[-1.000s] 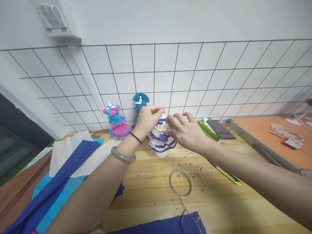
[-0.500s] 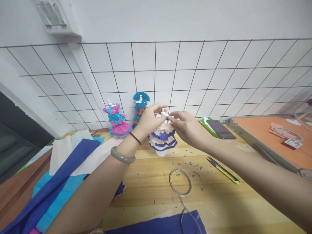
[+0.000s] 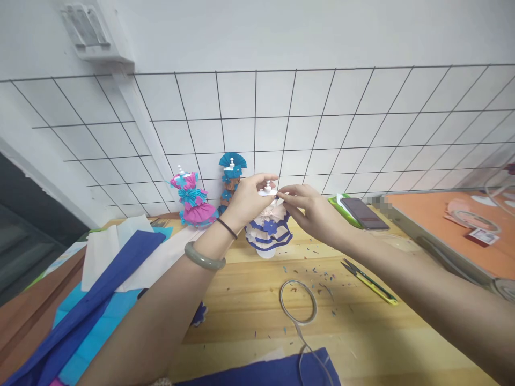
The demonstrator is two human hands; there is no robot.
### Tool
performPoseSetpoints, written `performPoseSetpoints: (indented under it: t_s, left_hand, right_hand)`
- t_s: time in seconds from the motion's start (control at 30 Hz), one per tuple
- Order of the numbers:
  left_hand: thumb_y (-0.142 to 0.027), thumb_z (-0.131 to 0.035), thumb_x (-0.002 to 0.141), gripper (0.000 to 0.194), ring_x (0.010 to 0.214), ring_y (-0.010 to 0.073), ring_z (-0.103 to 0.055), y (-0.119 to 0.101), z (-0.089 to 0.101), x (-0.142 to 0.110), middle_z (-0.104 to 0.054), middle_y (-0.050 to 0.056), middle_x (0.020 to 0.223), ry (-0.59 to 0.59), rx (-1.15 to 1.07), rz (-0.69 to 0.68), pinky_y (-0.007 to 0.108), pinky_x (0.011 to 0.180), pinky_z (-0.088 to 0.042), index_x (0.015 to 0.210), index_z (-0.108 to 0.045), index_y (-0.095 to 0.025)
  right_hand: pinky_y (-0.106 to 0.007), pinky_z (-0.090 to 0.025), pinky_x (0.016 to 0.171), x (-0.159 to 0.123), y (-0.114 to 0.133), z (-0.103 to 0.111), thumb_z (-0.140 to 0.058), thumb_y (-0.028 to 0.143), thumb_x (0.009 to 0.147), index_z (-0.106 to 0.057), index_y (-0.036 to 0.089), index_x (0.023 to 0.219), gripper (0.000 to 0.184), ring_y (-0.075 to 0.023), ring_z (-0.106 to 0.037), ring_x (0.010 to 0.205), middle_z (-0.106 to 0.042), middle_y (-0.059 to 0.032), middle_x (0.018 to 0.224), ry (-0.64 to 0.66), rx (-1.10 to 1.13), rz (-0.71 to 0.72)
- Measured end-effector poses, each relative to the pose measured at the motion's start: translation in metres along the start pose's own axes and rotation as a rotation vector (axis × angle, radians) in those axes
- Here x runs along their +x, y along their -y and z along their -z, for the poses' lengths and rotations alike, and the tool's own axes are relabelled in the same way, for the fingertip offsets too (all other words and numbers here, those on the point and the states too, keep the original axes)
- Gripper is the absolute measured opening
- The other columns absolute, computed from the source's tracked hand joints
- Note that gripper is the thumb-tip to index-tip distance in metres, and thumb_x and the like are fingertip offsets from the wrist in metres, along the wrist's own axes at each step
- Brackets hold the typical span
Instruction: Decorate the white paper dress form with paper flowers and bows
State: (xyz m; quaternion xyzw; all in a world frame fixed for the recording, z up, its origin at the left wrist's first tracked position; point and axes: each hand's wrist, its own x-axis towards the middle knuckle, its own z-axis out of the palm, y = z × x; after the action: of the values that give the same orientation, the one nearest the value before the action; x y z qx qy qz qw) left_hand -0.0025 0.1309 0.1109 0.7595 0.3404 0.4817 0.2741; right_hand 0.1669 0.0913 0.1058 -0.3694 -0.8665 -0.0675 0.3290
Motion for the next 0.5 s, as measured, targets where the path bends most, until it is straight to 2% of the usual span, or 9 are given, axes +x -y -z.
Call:
performPoseSetpoints:
  t_s: [0.1, 0.23, 0.5]
  left_hand:
    - [-0.002, -0.058, 0.064, 0.042, 0.089, 0.0157, -0.06, 0.0, -0.001, 0.001, -0.065, 0.008, 0.096, 0.007, 0.004, -0.011, 0.031, 0.083, -0.047, 0.104, -0.06, -0.013]
    - [-0.002, -0.058, 0.063, 0.043, 0.089, 0.0155, -0.061, 0.0, -0.001, 0.001, -0.065, 0.008, 0.098, 0.012, 0.004, 0.001, 0.031, 0.083, -0.048, 0.105, -0.06, -0.013]
    - [-0.002, -0.059, 0.063, 0.041, 0.086, 0.0144, -0.06, -0.005, 0.003, 0.0, -0.065, 0.008, 0.095, 0.012, 0.03, 0.015, 0.03, 0.081, -0.048, 0.103, -0.061, -0.013]
  right_hand:
    - [-0.034, -0.046, 0.08, 0.005, -0.002, 0.001, -0.047, 0.014, 0.084, -0.063, 0.022, 0.103, 0.026, -0.0186, -0.057, 0.093, -0.063, -0.0055, 0.103, -0.031, 0.143, -0.125]
    - [-0.03, -0.047, 0.071, 0.014, -0.004, 0.0, -0.052, 0.018, 0.081, -0.067, 0.02, 0.091, 0.018, -0.0167, -0.06, 0.082, -0.066, -0.0039, 0.092, -0.052, 0.202, -0.253]
    - [-0.028, -0.043, 0.063, 0.021, -0.003, -0.005, -0.056, 0.019, 0.077, -0.068, 0.02, 0.082, 0.013, -0.0158, -0.059, 0.077, -0.067, -0.0027, 0.086, -0.096, 0.188, -0.259]
